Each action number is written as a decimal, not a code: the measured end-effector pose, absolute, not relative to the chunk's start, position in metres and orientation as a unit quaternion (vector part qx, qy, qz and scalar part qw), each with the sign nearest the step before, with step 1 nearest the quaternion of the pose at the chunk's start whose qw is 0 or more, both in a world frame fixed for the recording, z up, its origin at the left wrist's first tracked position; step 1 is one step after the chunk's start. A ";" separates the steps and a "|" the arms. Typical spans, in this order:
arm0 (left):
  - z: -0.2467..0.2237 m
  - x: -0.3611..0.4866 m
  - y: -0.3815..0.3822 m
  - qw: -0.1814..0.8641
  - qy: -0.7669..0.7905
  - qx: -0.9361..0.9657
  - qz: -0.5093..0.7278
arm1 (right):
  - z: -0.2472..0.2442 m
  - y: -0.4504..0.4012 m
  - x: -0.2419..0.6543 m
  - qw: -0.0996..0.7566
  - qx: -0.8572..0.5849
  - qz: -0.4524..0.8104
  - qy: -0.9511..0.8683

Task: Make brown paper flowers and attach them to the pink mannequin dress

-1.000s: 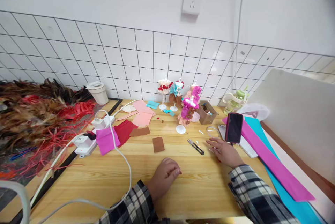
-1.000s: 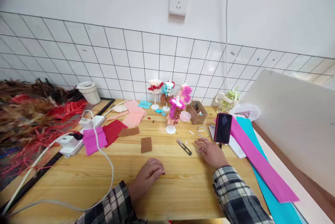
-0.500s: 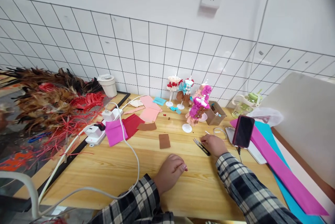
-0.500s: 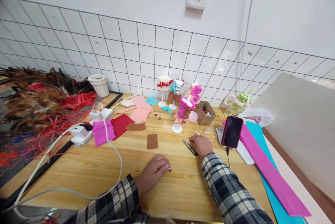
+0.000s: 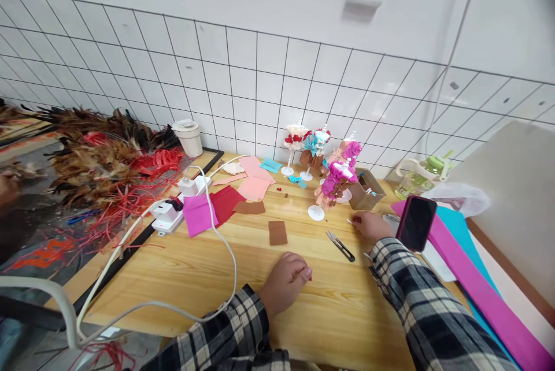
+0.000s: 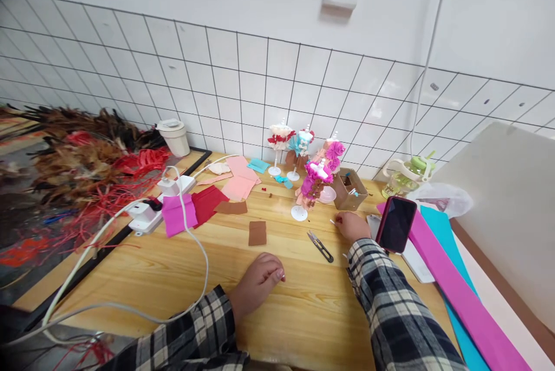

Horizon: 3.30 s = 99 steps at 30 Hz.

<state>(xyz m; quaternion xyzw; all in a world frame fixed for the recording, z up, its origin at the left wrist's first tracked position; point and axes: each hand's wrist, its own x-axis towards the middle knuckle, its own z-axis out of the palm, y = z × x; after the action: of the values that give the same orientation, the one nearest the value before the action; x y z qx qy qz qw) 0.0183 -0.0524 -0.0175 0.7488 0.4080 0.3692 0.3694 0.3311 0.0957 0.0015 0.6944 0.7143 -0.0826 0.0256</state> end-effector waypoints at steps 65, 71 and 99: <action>-0.013 0.019 -0.051 0.375 0.426 0.732 0.376 | 0.001 0.102 0.375 0.068 0.694 0.014 0.717; -0.015 0.019 -0.052 0.363 0.425 0.737 0.381 | -0.023 0.112 0.371 0.040 0.704 0.013 0.709; -0.015 0.021 -0.051 0.369 0.428 0.730 0.386 | 0.009 0.084 0.348 0.059 0.650 -0.029 0.757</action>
<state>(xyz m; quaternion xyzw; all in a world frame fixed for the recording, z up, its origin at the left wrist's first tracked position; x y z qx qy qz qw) 0.0206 -0.0513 -0.0149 0.7297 0.4276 0.3856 0.3687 0.3483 0.0838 0.0094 0.6503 0.7568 -0.0293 0.0595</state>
